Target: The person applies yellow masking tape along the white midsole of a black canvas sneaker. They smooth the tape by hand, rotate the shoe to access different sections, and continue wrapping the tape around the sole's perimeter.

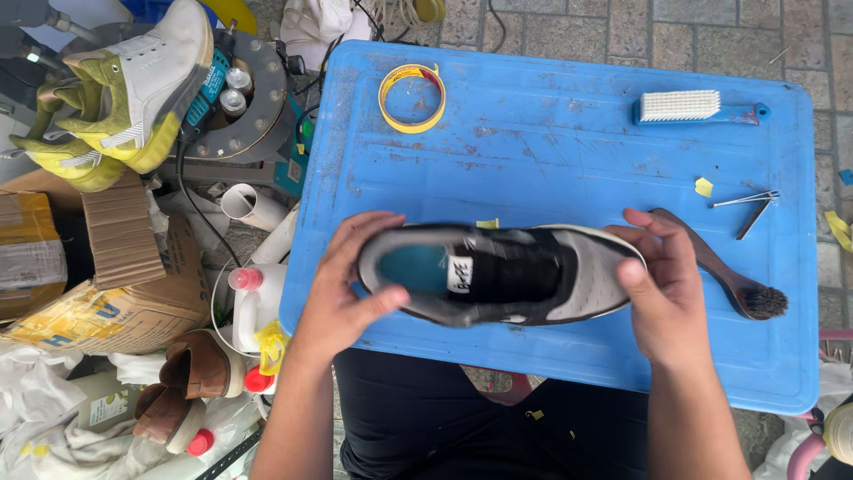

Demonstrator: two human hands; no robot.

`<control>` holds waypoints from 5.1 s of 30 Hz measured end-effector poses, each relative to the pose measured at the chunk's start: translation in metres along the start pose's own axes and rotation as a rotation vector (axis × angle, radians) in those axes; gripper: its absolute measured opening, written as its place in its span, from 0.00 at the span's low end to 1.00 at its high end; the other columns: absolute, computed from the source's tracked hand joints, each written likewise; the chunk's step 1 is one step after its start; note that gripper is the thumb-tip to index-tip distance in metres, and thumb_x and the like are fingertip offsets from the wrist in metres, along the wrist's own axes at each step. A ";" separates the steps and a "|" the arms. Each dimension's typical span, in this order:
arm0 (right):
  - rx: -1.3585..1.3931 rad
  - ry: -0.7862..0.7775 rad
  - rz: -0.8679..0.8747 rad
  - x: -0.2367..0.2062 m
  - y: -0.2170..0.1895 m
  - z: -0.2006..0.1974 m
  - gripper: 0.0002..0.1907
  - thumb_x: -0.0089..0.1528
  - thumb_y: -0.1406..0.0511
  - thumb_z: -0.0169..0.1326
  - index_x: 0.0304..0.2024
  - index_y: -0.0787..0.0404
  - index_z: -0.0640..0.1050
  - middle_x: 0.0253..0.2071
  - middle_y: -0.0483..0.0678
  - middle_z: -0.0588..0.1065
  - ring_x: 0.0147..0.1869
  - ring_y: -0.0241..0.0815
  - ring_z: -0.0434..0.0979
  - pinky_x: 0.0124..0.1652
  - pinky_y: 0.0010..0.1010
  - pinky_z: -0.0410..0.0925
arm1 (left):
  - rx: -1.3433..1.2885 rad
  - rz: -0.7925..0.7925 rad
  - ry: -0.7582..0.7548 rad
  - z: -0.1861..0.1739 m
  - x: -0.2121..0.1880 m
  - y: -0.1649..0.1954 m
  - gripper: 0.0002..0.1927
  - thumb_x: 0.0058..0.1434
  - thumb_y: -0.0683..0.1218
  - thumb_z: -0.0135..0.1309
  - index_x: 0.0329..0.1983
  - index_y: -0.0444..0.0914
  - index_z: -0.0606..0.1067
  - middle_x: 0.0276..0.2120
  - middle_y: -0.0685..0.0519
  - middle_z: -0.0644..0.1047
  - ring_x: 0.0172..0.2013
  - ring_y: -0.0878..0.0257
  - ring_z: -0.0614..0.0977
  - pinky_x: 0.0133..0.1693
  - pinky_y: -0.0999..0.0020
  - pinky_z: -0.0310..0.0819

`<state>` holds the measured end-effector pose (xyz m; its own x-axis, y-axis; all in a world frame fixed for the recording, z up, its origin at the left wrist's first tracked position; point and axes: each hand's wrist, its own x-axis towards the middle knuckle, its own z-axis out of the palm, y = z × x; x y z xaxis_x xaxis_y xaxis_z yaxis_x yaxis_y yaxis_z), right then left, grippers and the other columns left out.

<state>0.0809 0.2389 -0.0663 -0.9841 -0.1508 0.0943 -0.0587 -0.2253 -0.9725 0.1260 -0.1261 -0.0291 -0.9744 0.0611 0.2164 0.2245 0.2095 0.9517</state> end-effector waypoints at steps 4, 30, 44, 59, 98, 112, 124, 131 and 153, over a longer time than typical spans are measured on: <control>0.336 -0.103 0.185 0.000 -0.007 0.002 0.42 0.65 0.54 0.59 0.74 0.71 0.62 0.66 0.59 0.69 0.70 0.51 0.69 0.66 0.44 0.63 | 0.107 -0.143 0.214 0.005 0.005 -0.008 0.35 0.68 0.67 0.48 0.59 0.33 0.75 0.48 0.46 0.82 0.50 0.55 0.82 0.55 0.63 0.73; -0.092 -0.218 0.288 0.024 -0.031 0.026 0.44 0.59 0.60 0.62 0.73 0.64 0.60 0.64 0.54 0.70 0.67 0.45 0.69 0.63 0.38 0.64 | -0.148 -0.451 -0.799 0.081 -0.044 0.016 0.26 0.62 0.61 0.55 0.47 0.33 0.79 0.38 0.51 0.84 0.36 0.60 0.87 0.34 0.66 0.81; -0.494 -0.653 0.637 0.112 -0.064 0.024 0.28 0.55 0.64 0.62 0.60 0.61 0.78 0.55 0.48 0.81 0.58 0.40 0.79 0.56 0.34 0.70 | 0.831 0.016 0.294 0.030 0.187 -0.065 0.38 0.43 0.59 0.75 0.48 0.37 0.67 0.62 0.33 0.67 0.64 0.39 0.65 0.58 0.46 0.63; -0.322 -0.375 0.062 0.086 -0.056 0.020 0.28 0.69 0.61 0.48 0.69 0.69 0.67 0.59 0.56 0.77 0.64 0.45 0.75 0.65 0.38 0.64 | 0.042 0.480 -0.392 0.046 0.135 0.017 0.43 0.57 0.55 0.71 0.71 0.46 0.63 0.69 0.52 0.70 0.76 0.54 0.62 0.78 0.48 0.48; -0.485 -0.024 -0.266 0.067 -0.056 0.062 0.17 0.67 0.75 0.58 0.58 0.72 0.75 0.54 0.52 0.77 0.55 0.38 0.79 0.55 0.28 0.74 | -0.369 -0.228 -0.248 0.047 0.130 -0.002 0.16 0.60 0.51 0.66 0.40 0.34 0.79 0.30 0.54 0.82 0.30 0.72 0.81 0.31 0.77 0.76; -0.553 -0.324 -0.455 -0.018 -0.081 0.004 0.19 0.62 0.54 0.59 0.44 0.62 0.78 0.61 0.54 0.74 0.65 0.51 0.76 0.63 0.40 0.71 | -0.064 0.202 -0.112 0.092 0.011 0.069 0.11 0.63 0.37 0.63 0.48 0.38 0.79 0.41 0.52 0.83 0.38 0.65 0.87 0.35 0.74 0.81; -0.774 -0.250 -0.200 -0.082 -0.043 -0.065 0.12 0.53 0.67 0.64 0.39 0.65 0.81 0.65 0.57 0.72 0.66 0.54 0.76 0.58 0.39 0.70 | 0.197 0.288 -0.119 0.179 -0.024 0.018 0.05 0.60 0.39 0.64 0.39 0.37 0.80 0.42 0.54 0.81 0.37 0.59 0.85 0.40 0.67 0.80; -0.922 -0.047 -0.227 -0.059 -0.048 -0.051 0.08 0.59 0.74 0.59 0.42 0.65 0.79 0.53 0.51 0.79 0.57 0.48 0.80 0.54 0.36 0.72 | 0.424 0.395 -0.095 0.184 -0.028 0.015 0.07 0.58 0.42 0.65 0.36 0.37 0.77 0.52 0.53 0.77 0.49 0.58 0.82 0.49 0.64 0.79; -0.943 0.168 -0.231 -0.101 -0.041 -0.046 0.09 0.57 0.73 0.62 0.39 0.67 0.78 0.39 0.51 0.78 0.44 0.47 0.79 0.44 0.33 0.71 | 0.553 0.352 -0.013 0.256 -0.010 0.026 0.09 0.55 0.44 0.65 0.28 0.38 0.75 0.53 0.51 0.76 0.53 0.51 0.78 0.50 0.55 0.74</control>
<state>0.1749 0.3073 -0.0457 -0.9383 -0.0447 0.3428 -0.2907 0.6387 -0.7124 0.1451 0.1282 -0.0621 -0.8419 0.2283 0.4889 0.5068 0.6454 0.5714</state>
